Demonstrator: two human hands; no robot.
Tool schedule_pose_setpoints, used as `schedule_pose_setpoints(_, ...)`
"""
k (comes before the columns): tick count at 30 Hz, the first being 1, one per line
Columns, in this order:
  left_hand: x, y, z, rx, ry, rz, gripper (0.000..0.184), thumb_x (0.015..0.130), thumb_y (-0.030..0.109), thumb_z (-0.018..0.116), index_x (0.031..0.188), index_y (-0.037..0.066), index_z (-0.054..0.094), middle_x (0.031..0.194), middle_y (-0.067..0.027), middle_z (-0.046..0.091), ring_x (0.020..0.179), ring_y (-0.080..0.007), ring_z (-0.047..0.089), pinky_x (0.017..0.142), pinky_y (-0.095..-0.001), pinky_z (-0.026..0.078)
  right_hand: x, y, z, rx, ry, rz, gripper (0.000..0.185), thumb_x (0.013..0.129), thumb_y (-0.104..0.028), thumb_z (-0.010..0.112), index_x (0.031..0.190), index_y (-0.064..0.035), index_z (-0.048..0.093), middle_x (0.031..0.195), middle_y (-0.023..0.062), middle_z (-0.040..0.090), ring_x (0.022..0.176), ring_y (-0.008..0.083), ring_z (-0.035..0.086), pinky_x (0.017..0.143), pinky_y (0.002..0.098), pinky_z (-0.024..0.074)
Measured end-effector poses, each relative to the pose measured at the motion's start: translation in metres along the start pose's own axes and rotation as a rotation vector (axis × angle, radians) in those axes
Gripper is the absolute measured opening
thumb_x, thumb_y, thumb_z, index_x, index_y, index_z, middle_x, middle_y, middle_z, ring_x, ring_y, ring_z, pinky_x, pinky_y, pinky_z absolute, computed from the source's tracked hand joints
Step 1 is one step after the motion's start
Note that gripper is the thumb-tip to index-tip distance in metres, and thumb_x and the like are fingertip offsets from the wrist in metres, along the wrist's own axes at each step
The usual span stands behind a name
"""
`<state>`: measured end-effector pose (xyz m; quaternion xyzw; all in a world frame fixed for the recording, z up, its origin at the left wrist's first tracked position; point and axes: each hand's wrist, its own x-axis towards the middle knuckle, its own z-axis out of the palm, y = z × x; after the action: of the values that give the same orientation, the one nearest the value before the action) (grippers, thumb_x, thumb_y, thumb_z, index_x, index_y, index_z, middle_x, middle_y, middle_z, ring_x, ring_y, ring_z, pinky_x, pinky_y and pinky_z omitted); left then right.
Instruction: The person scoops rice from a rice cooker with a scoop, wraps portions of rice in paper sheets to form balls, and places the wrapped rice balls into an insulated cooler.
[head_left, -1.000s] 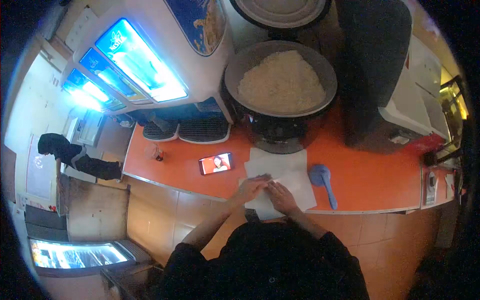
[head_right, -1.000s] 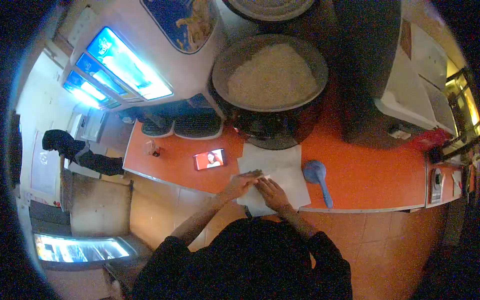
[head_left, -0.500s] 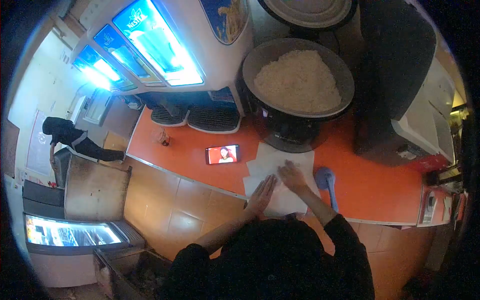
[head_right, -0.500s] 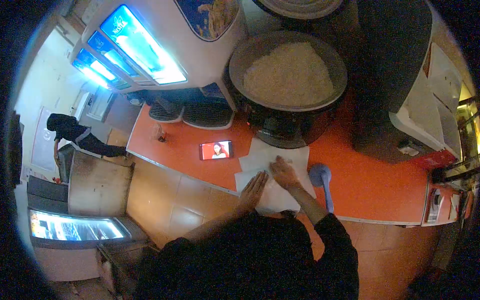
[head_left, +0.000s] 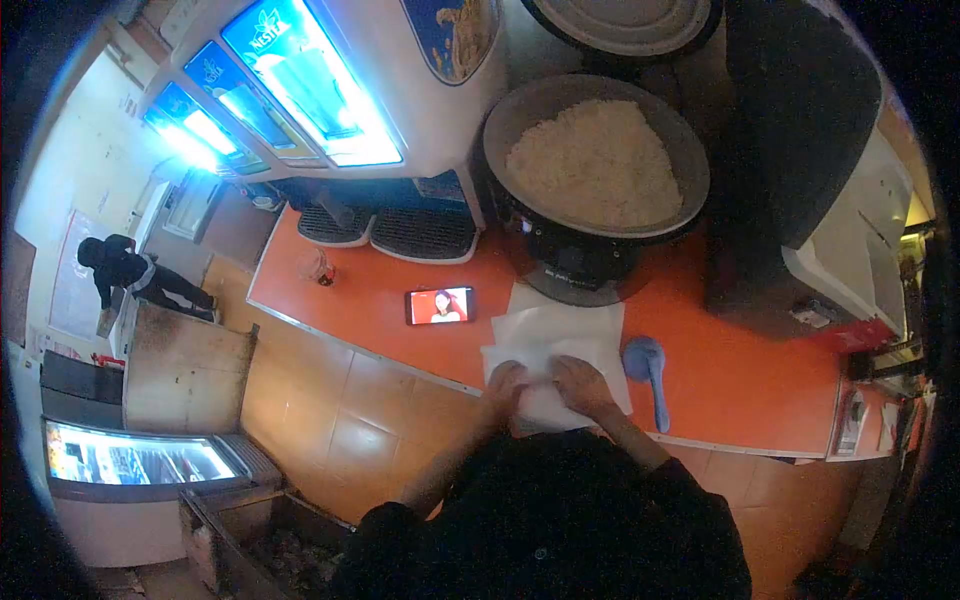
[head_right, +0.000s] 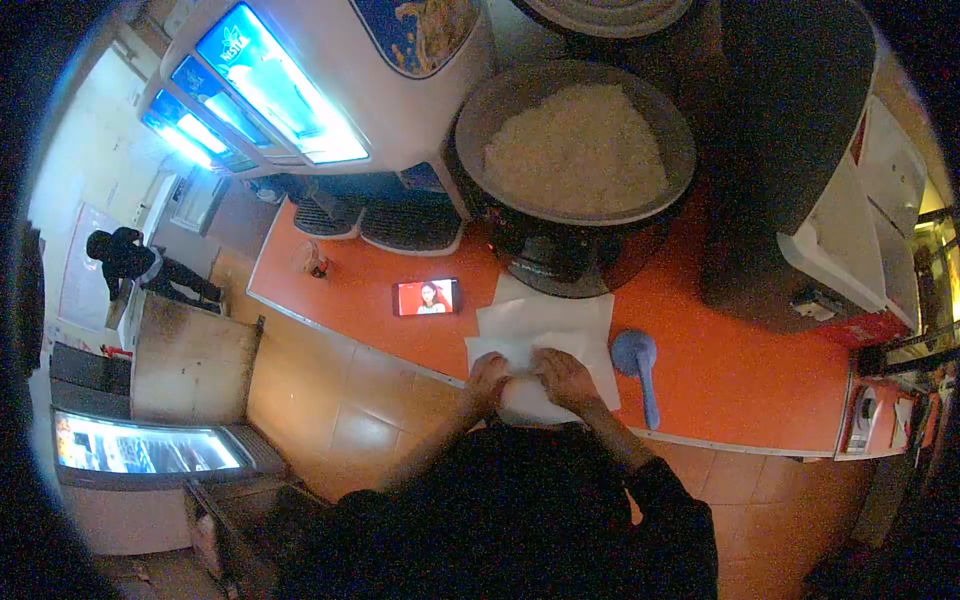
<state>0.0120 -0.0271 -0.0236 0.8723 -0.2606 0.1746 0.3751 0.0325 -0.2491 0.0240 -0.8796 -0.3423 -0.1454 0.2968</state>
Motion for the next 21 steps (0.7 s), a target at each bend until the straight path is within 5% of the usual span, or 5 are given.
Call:
schedule_pose_setpoints(3,-0.005,0.003,-0.004,-0.095,0.063,-0.309,0.025,0.076,0.003,0.061,0.102,0.002,0.059,0.104,-0.0137,0.059,0.101,-0.0301,0.055,0.087,-0.0409,0.047,-0.008,0.008,0.005,-0.011,-0.027,0.061,0.030,0.080,-0.006,0.056,0.110,-0.0057,0.058,0.104,0.0137,0.061,0.098,0.0310,0.059,0.090,0.0436,0.0456)
schedule_pose_setpoints(13,0.020,-0.036,-0.015,-0.175,-0.034,-0.257,0.017,0.078,0.005,0.061,0.095,0.007,0.062,0.077,-0.0109,0.066,0.078,-0.0270,0.064,0.070,-0.0391,0.050,0.016,0.022,0.011,-0.363,-0.035,0.213,0.038,0.078,-0.016,0.064,0.113,-0.0068,0.056,0.098,0.0154,0.058,0.099,0.0335,0.053,0.088,0.0475,0.0403)
schedule_pose_setpoints(16,0.044,-0.028,-0.031,-0.236,-0.231,-0.639,0.031,0.076,0.006,0.064,0.106,0.009,0.057,0.092,-0.0166,0.065,0.088,-0.0295,0.063,0.071,-0.0414,0.050,0.039,0.024,0.006,-0.308,-0.171,0.348,0.048,0.073,-0.019,0.069,0.117,-0.0069,0.055,0.112,0.0161,0.053,0.105,0.0339,0.050,0.090,0.0477,0.0385)
schedule_pose_setpoints(19,0.064,-0.032,-0.024,0.166,-0.165,-0.142,0.051,0.072,0.006,0.066,0.119,0.012,0.049,0.119,-0.0240,0.053,0.104,-0.0339,0.058,0.079,-0.0438,0.050,0.065,0.029,0.007,-0.327,-0.402,0.265,0.060,0.069,-0.021,0.072,0.124,-0.0083,0.050,0.122,0.0139,0.049,0.114,0.0329,0.045,0.093,0.0452,0.0381)
schedule_pose_setpoints(21,0.094,-0.006,-0.028,0.406,-0.575,-0.577,0.060,0.067,0.019,0.077,0.122,0.012,0.051,0.146,-0.0203,0.033,0.131,-0.0279,0.039,0.106,-0.0355,0.034,0.091,0.026,0.003,-0.356,-0.777,0.294,0.074,0.069,-0.024,0.073,0.134,-0.0120,0.040,0.124,0.0138,0.047,0.116,0.0307,0.045,0.093,0.0457,0.0380)
